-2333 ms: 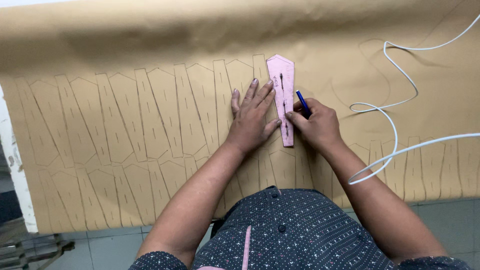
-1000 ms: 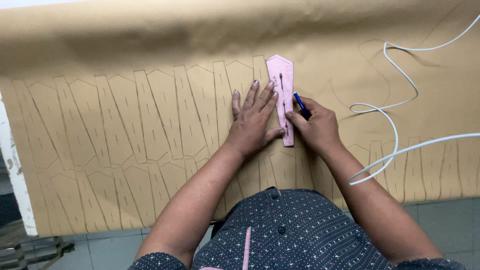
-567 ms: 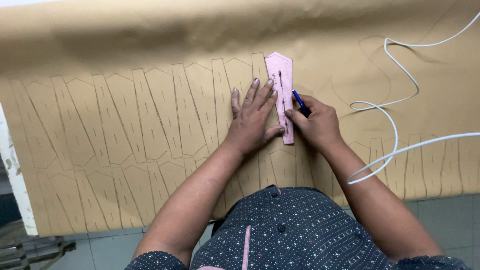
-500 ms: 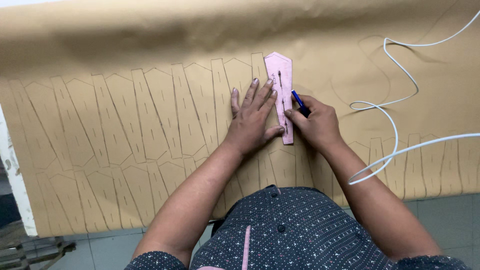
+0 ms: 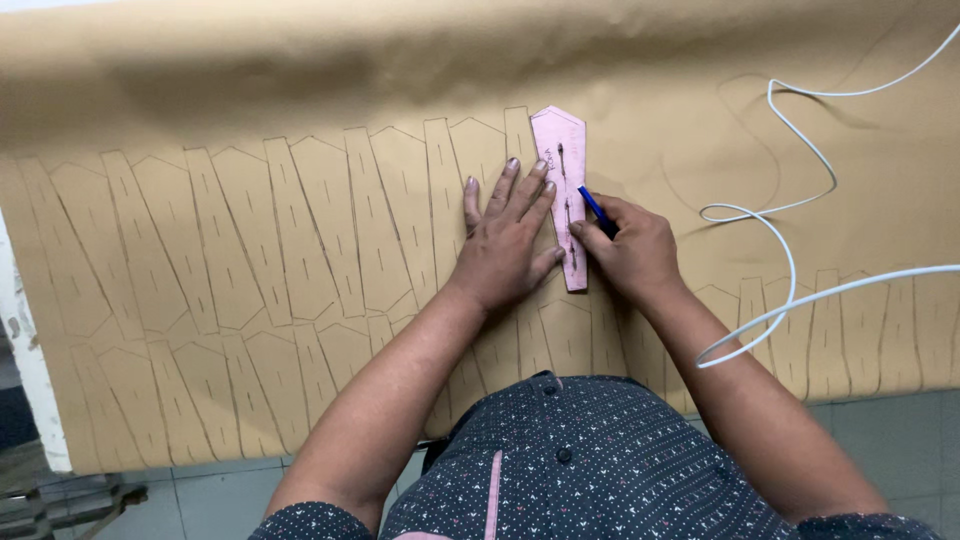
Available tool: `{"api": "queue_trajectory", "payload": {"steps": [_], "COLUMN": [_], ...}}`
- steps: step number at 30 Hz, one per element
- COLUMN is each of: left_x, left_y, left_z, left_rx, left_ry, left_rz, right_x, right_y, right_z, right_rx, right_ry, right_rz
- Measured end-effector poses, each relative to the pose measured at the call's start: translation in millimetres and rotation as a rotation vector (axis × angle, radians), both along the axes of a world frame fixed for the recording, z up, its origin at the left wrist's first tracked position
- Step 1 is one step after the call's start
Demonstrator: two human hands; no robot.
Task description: The person holds a pink shoe pattern template on kraft pattern paper and traces along its edges and internal slots with a blue pen, repositioning the template to mark lines. The paper already shows many similar traced outlines, and the person repeats the tracing motion on the template throughout the clip.
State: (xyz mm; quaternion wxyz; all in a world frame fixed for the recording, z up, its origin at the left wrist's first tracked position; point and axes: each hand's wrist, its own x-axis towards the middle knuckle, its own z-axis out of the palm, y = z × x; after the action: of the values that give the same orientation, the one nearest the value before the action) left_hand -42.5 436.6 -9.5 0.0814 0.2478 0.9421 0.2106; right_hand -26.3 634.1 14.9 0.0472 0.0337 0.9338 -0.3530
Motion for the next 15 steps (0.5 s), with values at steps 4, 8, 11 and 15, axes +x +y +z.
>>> {"api": "queue_trajectory", "payload": {"steps": [4,8,11,15], "left_x": [-1.5,2.8,12.2,29.8], "left_y": [-0.2,-0.1,10.7,38.2], "left_z": [9.7,13.1,12.3,13.8], "left_rx": [0.046,0.028,-0.012,-0.167], "left_ry": [-0.06,-0.05,-0.024,-0.138], "left_rz": [-0.012,-0.02,-0.038,-0.112], "right_x": [-0.3,-5.3,-13.8,-25.2], "right_y": [-0.4,2.3,3.7,0.6], "right_z": [-1.5,5.6,20.1,47.2], "right_rx": [0.003,0.027,-0.031,0.071], "right_ry": [-0.069,0.024,0.189,0.392], "right_rz": [-0.038,0.04,0.039,0.161]}}
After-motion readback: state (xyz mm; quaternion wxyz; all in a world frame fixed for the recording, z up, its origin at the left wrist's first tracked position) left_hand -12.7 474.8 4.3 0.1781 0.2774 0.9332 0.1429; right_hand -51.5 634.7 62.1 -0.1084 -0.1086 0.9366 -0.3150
